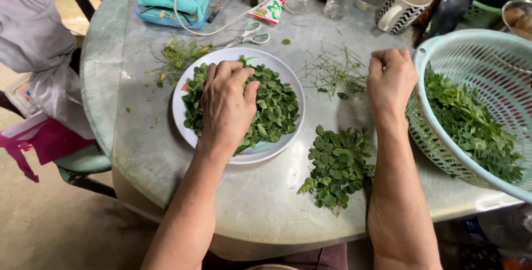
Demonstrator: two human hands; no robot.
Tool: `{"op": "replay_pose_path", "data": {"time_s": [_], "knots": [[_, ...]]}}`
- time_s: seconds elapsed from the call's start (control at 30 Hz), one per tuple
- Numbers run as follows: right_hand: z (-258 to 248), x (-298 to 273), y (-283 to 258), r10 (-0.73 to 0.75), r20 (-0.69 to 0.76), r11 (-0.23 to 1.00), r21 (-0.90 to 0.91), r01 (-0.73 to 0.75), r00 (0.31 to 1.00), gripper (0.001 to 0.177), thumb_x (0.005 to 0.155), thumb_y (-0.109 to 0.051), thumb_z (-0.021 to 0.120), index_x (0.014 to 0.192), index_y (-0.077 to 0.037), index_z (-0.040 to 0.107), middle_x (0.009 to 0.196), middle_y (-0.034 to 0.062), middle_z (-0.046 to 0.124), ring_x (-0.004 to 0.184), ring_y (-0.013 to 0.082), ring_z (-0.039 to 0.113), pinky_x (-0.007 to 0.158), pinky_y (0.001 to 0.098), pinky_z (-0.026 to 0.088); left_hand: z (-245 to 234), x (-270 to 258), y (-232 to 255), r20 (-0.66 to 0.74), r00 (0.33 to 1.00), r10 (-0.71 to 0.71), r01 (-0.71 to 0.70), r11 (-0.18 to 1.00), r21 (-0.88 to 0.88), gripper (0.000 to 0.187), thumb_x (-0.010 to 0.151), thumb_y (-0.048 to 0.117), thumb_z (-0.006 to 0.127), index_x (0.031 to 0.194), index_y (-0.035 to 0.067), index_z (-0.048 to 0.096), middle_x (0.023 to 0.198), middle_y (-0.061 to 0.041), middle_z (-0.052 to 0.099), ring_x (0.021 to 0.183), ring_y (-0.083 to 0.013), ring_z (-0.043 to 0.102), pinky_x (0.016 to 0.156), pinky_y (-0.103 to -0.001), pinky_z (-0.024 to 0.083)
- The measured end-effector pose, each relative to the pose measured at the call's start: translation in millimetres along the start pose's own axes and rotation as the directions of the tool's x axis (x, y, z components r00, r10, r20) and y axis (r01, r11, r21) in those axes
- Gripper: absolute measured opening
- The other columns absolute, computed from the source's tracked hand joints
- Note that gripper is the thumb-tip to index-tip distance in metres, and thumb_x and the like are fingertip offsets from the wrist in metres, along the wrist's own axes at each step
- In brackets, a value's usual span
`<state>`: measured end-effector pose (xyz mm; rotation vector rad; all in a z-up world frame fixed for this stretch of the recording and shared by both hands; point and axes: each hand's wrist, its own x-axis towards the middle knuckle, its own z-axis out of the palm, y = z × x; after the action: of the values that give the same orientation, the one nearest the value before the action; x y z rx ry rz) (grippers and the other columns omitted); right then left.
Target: The person strips moringa leaves from their stems by hand, placing the leaves into a white plate and discarding the bare stems onto the table. They then sort through the leaves on the plate, removing any remaining small stems and transferring the cleaned leaves into a plastic basket.
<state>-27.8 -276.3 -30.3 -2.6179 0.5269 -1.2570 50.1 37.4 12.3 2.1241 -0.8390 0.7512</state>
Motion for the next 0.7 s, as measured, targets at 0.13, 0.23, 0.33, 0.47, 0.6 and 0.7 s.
{"op": "replay_pose_path", "data": {"time_s": [0.13, 0.23, 0.33, 0.47, 0.6, 0.7], "knots": [[-16, 6, -19, 0.152, -0.004, 0.963, 0.224, -0.148, 0.988, 0.006, 0.098, -0.002, 0.075, 0.097, 0.001, 0.07, 0.096, 0.0138, 0.071, 0.085, 0.0246, 0.07, 0.08, 0.0379, 0.057, 22, -8, 13, 0.046, 0.994, 0.1, -0.096, 0.992, -0.076, 0.019, 0.079, 0.007, 0.082, 0.096, 0.001, 0.075, 0.107, -0.016, 0.069, 0.101, -0.0295, 0.062, 0.087, -0.039, 0.053], [-22, 7, -26, 0.183, -0.037, 0.913, 0.376, -0.156, 0.982, 0.005, 0.098, 0.003, 0.067, 0.102, 0.001, 0.066, 0.099, 0.0103, 0.071, 0.088, 0.0184, 0.072, 0.079, 0.0332, 0.06, 42, -25, 24, 0.189, 0.94, 0.283, -0.225, 0.934, -0.277, 0.013, 0.083, 0.008, 0.083, 0.094, 0.005, 0.076, 0.102, -0.01, 0.072, 0.1, -0.0237, 0.064, 0.09, -0.034, 0.054], [-24, 7, -29, 0.171, -0.068, 0.888, 0.443, -0.124, 0.983, 0.012, 0.1, 0.007, 0.063, 0.111, 0.001, 0.063, 0.105, 0.0092, 0.07, 0.091, 0.0158, 0.072, 0.078, 0.0301, 0.06, 60, -44, 35, 0.401, 0.819, 0.411, -0.216, 0.868, -0.448, 0.008, 0.087, 0.01, 0.083, 0.092, 0.008, 0.078, 0.095, -0.006, 0.072, 0.093, -0.0193, 0.063, 0.09, -0.034, 0.055], [-18, 5, -25, 0.08, -0.096, 0.935, 0.353, -0.041, 0.992, 0.013, 0.102, 0.007, 0.068, 0.113, 0.003, 0.062, 0.109, 0.0106, 0.068, 0.092, 0.0163, 0.071, 0.079, 0.0286, 0.061, 74, -59, 48, 0.421, 0.762, 0.493, -0.327, 0.853, -0.406, 0.011, 0.085, 0.0, 0.076, 0.091, 0.009, 0.079, 0.094, -0.008, 0.074, 0.099, -0.02, 0.065, 0.109, -0.045, 0.049], [-17, 3, -28, -0.014, -0.111, 0.959, 0.279, 0.045, 0.994, 0.013, 0.103, 0.008, 0.069, 0.112, 0.002, 0.062, 0.114, 0.0115, 0.063, 0.092, 0.016, 0.07, 0.078, 0.0268, 0.062, 86, -68, 51, 0.453, 0.729, 0.514, -0.421, 0.858, -0.296, 0.024, 0.078, -0.01, 0.07, 0.094, 0.006, 0.079, 0.102, -0.015, 0.073, 0.106, -0.0259, 0.066, 0.119, -0.056, 0.036], [-23, 4, -39, -0.046, -0.12, 0.958, 0.277, 0.078, 0.992, 0.012, 0.103, 0.007, 0.07, 0.111, 0.003, 0.063, 0.113, 0.012, 0.062, 0.09, 0.0167, 0.069, 0.075, 0.0273, 0.061, 90, -70, 46, 0.462, 0.728, 0.506, -0.432, 0.863, -0.264, 0.022, 0.082, -0.008, 0.071, 0.097, 0.006, 0.078, 0.103, -0.013, 0.073, 0.107, -0.0238, 0.067, 0.122, -0.055, 0.037]]}}
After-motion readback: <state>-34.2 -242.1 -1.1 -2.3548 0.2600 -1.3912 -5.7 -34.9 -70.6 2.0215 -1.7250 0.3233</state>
